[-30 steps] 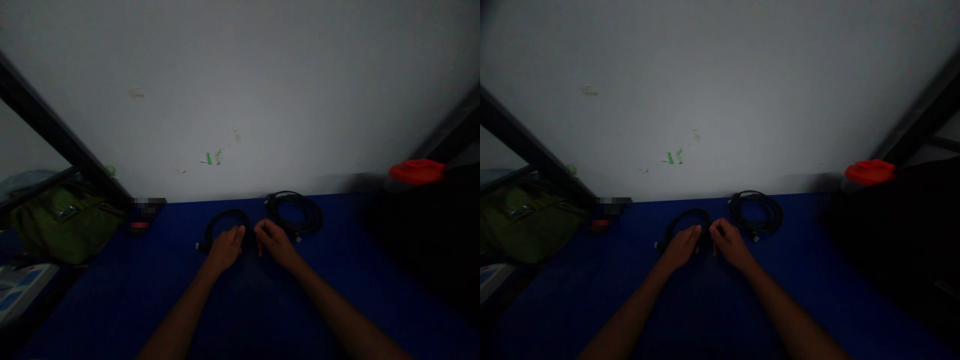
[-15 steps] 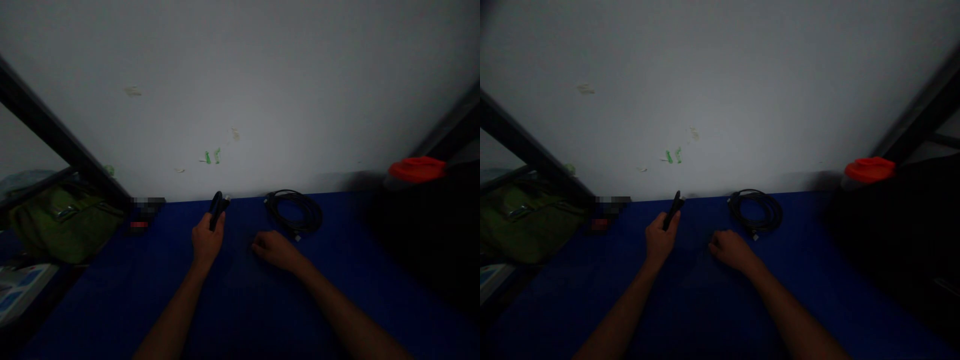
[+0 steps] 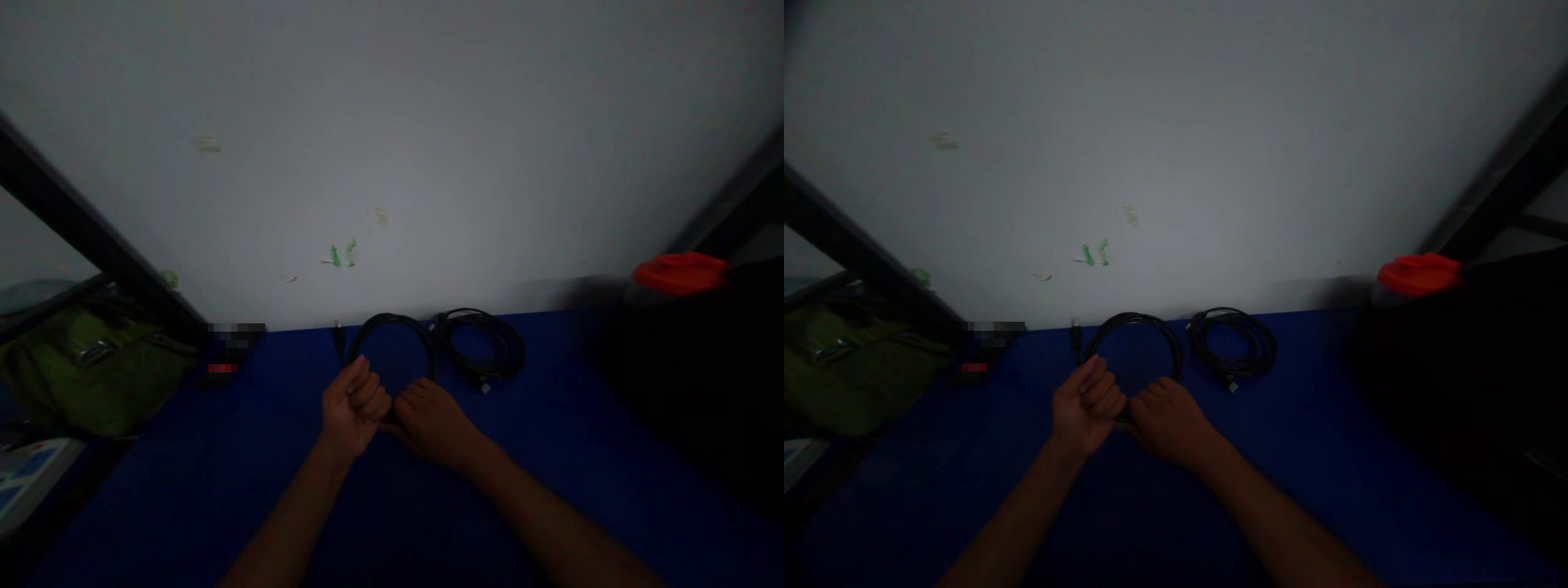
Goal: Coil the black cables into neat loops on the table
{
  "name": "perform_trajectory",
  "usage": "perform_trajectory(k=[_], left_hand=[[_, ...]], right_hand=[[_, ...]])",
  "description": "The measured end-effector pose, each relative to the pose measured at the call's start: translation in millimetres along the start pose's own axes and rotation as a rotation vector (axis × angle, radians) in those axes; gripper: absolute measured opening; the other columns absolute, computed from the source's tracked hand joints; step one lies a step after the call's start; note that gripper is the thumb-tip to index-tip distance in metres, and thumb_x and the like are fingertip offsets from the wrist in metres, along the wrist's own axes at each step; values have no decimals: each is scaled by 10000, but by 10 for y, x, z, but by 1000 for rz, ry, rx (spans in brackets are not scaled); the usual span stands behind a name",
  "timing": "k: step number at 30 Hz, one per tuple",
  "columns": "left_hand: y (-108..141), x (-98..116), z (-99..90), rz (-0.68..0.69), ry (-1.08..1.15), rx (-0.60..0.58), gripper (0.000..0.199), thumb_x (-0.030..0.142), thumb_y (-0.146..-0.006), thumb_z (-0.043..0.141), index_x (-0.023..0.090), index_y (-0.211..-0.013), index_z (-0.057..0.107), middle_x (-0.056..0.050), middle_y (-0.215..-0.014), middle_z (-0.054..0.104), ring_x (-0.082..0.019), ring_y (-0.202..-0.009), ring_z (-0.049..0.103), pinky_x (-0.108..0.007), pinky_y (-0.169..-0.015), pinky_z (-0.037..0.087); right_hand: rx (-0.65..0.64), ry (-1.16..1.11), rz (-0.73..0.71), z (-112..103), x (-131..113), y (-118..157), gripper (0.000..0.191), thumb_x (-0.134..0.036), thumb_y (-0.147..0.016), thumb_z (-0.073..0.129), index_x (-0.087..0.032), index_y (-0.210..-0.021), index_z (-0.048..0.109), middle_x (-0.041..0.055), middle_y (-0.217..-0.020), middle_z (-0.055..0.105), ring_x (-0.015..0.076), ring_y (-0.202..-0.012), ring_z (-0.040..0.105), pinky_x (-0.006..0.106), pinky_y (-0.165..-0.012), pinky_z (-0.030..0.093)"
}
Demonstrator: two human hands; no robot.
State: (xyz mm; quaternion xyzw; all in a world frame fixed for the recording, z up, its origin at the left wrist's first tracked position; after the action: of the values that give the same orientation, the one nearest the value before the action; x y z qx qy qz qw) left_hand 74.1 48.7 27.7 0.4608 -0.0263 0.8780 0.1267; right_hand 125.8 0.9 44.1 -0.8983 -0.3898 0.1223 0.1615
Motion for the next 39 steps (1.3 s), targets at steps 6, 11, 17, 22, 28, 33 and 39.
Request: perform_trajectory(k=[6,11,17,22,28,33,39], left_hand=[[-94,-79,-42,33,-110,46,309,392,-789,517,179,-599,398,64,-455,370,-68,-398,406,-217,-437,374],[-160,-47,-217,144,-425,162,334,467,-783,504,135,-793,542,-31,-700,589,-104,-561,535,-214,-491,394],[-210,-106,-335,97,-485,186,328,466,-743,538,150,-830,527,-6,-667,574,-80,-479,501,-193,-441,361],[-260,-104,-369,107,-532,167,347,496,-728,538,152,-769,522,7,-622,559,-73,-454,482,-189,-428,350],[-328,-106,-455,120,-592,168,337,483,-720,548,148,-735,517,18,-584,548,-66,-425,463,-185,-415,340],[-346,-120,-491,117,-636,172,333,484,-728,535,151,-722,519,22,-564,543,-68,-417,457,-185,-414,337],[-346,-139,-440,141,-737,135,330,485,-754,495,159,-714,514,18,-566,544,-77,-422,452,-194,-427,340]], right_hand=[[-24,-27,57,-15,183,41,356,-404,-908,385,-155,-765,597,74,-636,633,167,-585,567,279,-601,329],[-8,30,363,-136,701,138,351,-417,-892,403,-171,-719,584,88,-646,642,183,-615,586,267,-594,328],[-119,218,690,-126,1326,382,351,-419,-907,347,-171,-796,570,115,-703,660,234,-615,623,274,-516,326],[-132,275,704,-134,1408,429,284,-390,-898,384,-160,-850,544,111,-804,644,237,-682,626,279,-511,347],[-75,361,614,-191,1313,367,132,-271,-841,498,-146,-841,539,119,-838,597,262,-815,561,324,-655,387],[-36,320,608,-190,1312,366,126,-245,-810,534,-138,-877,534,127,-869,562,262,-838,512,346,-708,375],[119,239,536,-277,1134,290,229,-262,-815,518,-137,-1007,523,136,-957,532,267,-882,480,363,-745,380]])
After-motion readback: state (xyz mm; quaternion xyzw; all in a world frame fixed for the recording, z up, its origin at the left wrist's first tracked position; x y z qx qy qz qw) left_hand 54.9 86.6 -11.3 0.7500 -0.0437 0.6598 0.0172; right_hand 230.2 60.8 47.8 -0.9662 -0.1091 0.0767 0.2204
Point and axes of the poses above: each hand's wrist, its own y-axis away from the middle knuckle, its own z-axis out of the palm, x = y × z, the point moved 10 cm from there along -y, towards the middle knuckle
